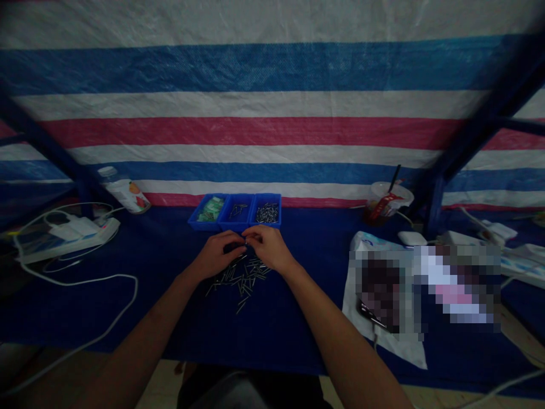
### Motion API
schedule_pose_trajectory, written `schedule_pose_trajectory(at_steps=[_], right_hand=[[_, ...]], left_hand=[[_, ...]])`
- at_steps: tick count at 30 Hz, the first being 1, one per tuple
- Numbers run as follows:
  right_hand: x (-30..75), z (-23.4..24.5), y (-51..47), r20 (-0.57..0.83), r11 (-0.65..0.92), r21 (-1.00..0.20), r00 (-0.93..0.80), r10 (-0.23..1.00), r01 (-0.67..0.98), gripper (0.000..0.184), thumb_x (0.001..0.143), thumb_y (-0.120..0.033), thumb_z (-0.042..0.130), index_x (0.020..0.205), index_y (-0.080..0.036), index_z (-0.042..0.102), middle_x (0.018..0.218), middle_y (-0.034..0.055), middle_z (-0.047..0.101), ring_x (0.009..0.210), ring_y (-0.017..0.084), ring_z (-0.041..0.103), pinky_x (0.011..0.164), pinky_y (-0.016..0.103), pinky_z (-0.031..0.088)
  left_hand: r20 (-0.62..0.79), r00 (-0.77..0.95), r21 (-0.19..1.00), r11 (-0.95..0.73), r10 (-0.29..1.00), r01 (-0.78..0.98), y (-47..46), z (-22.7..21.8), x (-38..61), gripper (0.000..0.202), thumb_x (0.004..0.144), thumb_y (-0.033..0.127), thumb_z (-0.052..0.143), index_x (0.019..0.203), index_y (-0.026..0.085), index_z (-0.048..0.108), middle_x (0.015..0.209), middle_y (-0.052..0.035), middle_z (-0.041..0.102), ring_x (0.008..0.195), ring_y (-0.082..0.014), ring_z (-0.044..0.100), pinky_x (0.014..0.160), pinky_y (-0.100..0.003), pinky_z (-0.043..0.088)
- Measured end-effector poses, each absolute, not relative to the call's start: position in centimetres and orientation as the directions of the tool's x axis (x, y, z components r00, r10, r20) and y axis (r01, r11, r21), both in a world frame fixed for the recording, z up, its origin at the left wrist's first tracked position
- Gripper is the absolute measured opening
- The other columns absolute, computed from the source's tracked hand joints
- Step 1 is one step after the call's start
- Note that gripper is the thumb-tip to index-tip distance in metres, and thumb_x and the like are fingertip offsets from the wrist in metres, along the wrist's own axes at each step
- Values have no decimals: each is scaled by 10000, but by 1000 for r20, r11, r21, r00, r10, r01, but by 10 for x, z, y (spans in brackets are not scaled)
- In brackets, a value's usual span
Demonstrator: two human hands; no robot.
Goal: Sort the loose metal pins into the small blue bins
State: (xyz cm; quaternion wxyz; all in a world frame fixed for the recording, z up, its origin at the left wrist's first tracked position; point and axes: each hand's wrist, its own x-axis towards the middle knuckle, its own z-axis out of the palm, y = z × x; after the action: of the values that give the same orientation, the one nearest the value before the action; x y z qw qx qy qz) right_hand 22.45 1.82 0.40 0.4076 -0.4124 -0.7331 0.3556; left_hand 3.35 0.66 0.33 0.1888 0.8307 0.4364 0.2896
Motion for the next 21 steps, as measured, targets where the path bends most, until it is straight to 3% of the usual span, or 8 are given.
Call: schedule_pose_trajectory(at_steps=[8, 16, 21], right_hand=[[217, -5, 21, 179, 194, -980, -237, 955, 43, 132, 785, -175, 650, 897, -192, 717, 795, 18, 714, 734, 160, 681, 735, 328, 554], [222, 2, 18, 266, 337, -914, -296, 918, 225, 127, 805, -175, 666, 907, -209, 735, 886, 29, 731, 804, 163, 662, 802, 350, 512], [221, -1, 19, 267, 362, -899, -345, 900, 247, 181, 836, -149, 631, 986, -203, 715, 852, 20, 697, 762, 150, 636, 731, 314, 498]], left_hand=[[378, 401, 584, -551, 834, 596, 8, 3, 33, 159, 920, 280, 570, 888, 202, 704, 880, -32, 689, 795, -165, 634, 764, -300, 485], [422, 333, 612, -536, 843, 581, 7, 7, 33, 154, 909, 287, 590, 858, 192, 699, 847, -34, 690, 773, -164, 629, 722, -298, 476], [421, 310, 642, -521, 853, 563, 6, 8, 33, 145, 900, 276, 600, 853, 191, 707, 850, -32, 697, 762, -159, 624, 699, -290, 465]])
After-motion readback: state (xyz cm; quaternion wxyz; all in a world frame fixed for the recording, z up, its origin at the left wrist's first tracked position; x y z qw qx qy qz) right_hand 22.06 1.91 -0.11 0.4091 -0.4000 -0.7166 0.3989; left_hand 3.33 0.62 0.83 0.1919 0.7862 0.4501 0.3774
